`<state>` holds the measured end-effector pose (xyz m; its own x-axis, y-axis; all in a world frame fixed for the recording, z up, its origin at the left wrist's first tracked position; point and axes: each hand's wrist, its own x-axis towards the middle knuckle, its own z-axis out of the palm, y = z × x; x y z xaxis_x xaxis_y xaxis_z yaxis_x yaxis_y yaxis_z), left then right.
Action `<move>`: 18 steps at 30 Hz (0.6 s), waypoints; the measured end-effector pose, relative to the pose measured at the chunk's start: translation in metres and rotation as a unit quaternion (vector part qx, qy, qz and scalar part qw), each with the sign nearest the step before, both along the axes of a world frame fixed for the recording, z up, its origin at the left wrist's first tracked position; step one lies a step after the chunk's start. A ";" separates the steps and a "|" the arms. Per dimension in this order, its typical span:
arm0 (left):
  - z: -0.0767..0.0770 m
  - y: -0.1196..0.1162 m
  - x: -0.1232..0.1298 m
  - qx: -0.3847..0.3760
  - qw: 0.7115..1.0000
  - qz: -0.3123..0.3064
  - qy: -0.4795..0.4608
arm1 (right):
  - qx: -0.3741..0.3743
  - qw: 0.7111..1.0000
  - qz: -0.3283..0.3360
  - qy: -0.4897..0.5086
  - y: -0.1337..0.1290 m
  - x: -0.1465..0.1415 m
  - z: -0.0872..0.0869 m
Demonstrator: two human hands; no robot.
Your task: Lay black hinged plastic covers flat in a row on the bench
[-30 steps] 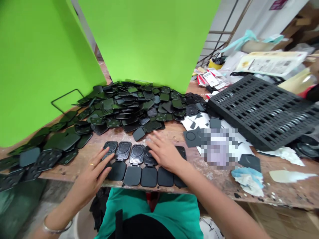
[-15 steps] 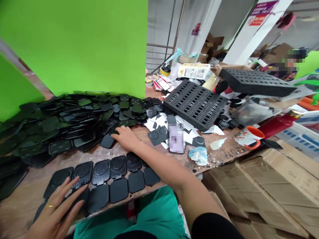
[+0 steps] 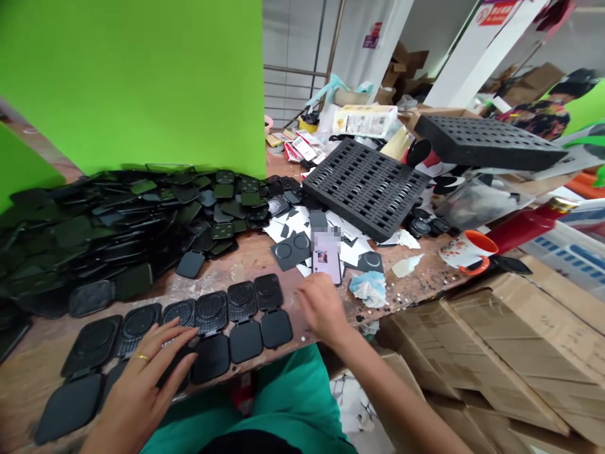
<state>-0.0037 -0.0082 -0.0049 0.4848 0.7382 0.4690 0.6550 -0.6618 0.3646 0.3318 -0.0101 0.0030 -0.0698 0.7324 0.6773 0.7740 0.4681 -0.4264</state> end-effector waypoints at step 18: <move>0.033 0.044 -0.072 0.019 0.977 0.177 0.118 | -0.007 0.957 -0.290 -0.015 -0.052 0.083 -0.013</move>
